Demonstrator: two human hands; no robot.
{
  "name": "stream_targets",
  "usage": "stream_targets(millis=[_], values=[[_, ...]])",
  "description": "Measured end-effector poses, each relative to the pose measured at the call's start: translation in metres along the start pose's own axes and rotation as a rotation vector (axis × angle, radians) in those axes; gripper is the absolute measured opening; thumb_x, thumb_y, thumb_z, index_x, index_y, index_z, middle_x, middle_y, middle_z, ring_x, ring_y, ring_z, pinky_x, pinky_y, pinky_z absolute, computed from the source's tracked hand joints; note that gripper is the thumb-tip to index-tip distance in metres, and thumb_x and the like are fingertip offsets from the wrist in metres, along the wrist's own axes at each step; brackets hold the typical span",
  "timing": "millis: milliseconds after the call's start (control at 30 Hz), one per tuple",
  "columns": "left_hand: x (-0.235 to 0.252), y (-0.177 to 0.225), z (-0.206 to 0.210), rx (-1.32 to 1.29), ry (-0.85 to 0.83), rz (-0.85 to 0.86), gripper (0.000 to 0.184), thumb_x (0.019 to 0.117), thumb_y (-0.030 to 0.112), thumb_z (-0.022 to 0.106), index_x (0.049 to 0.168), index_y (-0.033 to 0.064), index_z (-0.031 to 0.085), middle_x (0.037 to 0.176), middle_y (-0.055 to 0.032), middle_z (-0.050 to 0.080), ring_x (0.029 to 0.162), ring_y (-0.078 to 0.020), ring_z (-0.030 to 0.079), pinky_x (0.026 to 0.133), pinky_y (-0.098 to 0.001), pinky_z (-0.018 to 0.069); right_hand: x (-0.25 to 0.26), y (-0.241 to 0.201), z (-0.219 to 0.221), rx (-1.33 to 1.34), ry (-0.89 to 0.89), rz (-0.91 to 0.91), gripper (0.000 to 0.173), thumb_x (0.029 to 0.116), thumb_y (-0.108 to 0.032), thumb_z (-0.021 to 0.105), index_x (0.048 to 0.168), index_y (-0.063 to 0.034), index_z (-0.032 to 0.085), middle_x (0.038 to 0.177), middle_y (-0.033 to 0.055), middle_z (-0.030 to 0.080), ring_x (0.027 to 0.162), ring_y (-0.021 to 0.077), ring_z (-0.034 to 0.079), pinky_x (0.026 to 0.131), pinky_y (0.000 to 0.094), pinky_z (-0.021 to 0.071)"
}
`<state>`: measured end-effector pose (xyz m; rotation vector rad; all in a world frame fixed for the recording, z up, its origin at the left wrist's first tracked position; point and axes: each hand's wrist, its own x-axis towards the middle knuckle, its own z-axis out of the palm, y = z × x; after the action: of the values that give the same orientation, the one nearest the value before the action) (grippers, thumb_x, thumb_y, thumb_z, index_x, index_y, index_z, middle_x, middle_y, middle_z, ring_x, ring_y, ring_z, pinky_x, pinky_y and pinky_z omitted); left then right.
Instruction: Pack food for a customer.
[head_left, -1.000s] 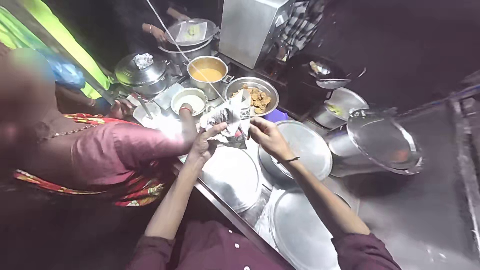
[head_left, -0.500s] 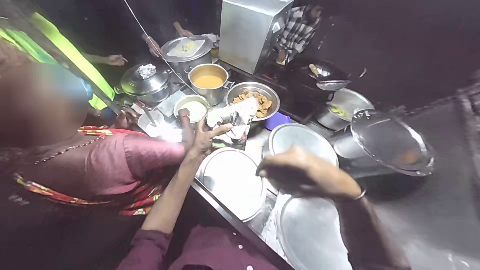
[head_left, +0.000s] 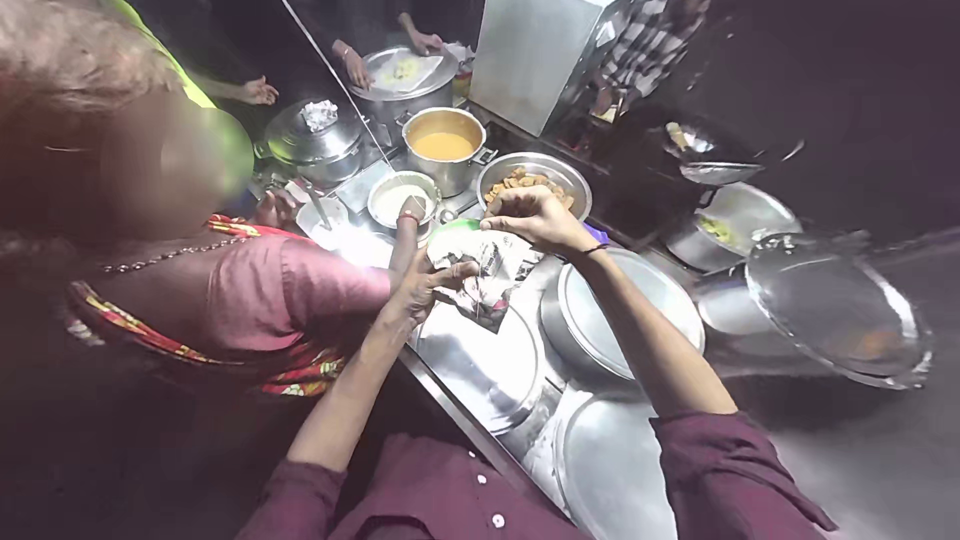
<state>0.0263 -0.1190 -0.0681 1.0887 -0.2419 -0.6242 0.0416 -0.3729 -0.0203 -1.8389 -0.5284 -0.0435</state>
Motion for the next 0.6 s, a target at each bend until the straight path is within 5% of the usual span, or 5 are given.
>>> stream_targets(millis=[200, 300, 400, 533, 600], values=[[-0.003, 0.0, 0.002, 0.029, 0.033, 0.071, 0.046, 0.0774, 0.001, 0.084, 0.119, 0.0, 0.067, 0.099, -0.0192, 0.073, 0.085, -0.0242, 0.073, 0.078, -0.0393, 0.0618, 0.007, -0.001, -0.001, 0.069, -0.162, 0.162, 0.008, 0.0968, -0.009, 0.07, 0.094, -0.0023, 0.072, 0.079, 0.0027, 0.07, 0.068, 0.0075, 0.064, 0.065, 0.0247, 0.0551], [-0.014, 0.005, 0.0, -0.013, 0.014, 0.081, 0.045, 0.0773, -0.003, 0.083, 0.119, -0.0028, 0.065, 0.099, -0.0196, 0.073, 0.088, -0.0255, 0.073, 0.084, -0.0414, 0.0621, 0.026, 0.005, -0.007, -0.173, -0.059, -0.133, 0.022, 0.0975, -0.014, 0.069, 0.118, -0.0045, 0.072, 0.113, 0.0043, 0.074, 0.101, 0.0127, 0.071, 0.092, 0.0335, 0.0609], [-0.026, 0.009, -0.005, 0.051, -0.042, 0.073, 0.045, 0.0767, -0.004, 0.083, 0.118, -0.0034, 0.065, 0.1, -0.018, 0.074, 0.09, -0.0244, 0.073, 0.084, -0.0406, 0.0623, 0.075, -0.028, 0.007, -0.263, -0.148, -0.497, 0.038, 0.0983, 0.001, 0.053, 0.134, -0.0015, 0.064, 0.146, 0.0109, 0.06, 0.146, 0.0304, 0.045, 0.124, 0.05, 0.0367], [-0.04, 0.015, -0.008, 0.181, -0.118, 0.083, 0.046, 0.0763, -0.001, 0.085, 0.118, -0.004, 0.064, 0.102, -0.0157, 0.074, 0.092, -0.0232, 0.074, 0.086, -0.04, 0.0629, 0.134, -0.043, 0.062, -0.866, -0.662, -0.838, 0.066, 0.0813, 0.007, 0.059, 0.142, -0.0187, 0.064, 0.163, 0.0032, 0.043, 0.157, 0.0336, 0.022, 0.129, 0.0515, 0.0158], [-0.043, 0.02, -0.014, 0.225, -0.128, 0.133, 0.046, 0.0768, 0.0, 0.085, 0.119, -0.0041, 0.065, 0.104, -0.017, 0.074, 0.093, -0.0246, 0.074, 0.086, -0.0415, 0.0632, 0.138, -0.028, 0.079, -1.095, -0.822, -0.874, 0.057, 0.0796, -0.001, 0.073, 0.135, -0.0098, 0.068, 0.162, 0.0101, 0.042, 0.155, 0.0357, 0.028, 0.127, 0.0504, 0.0193]])
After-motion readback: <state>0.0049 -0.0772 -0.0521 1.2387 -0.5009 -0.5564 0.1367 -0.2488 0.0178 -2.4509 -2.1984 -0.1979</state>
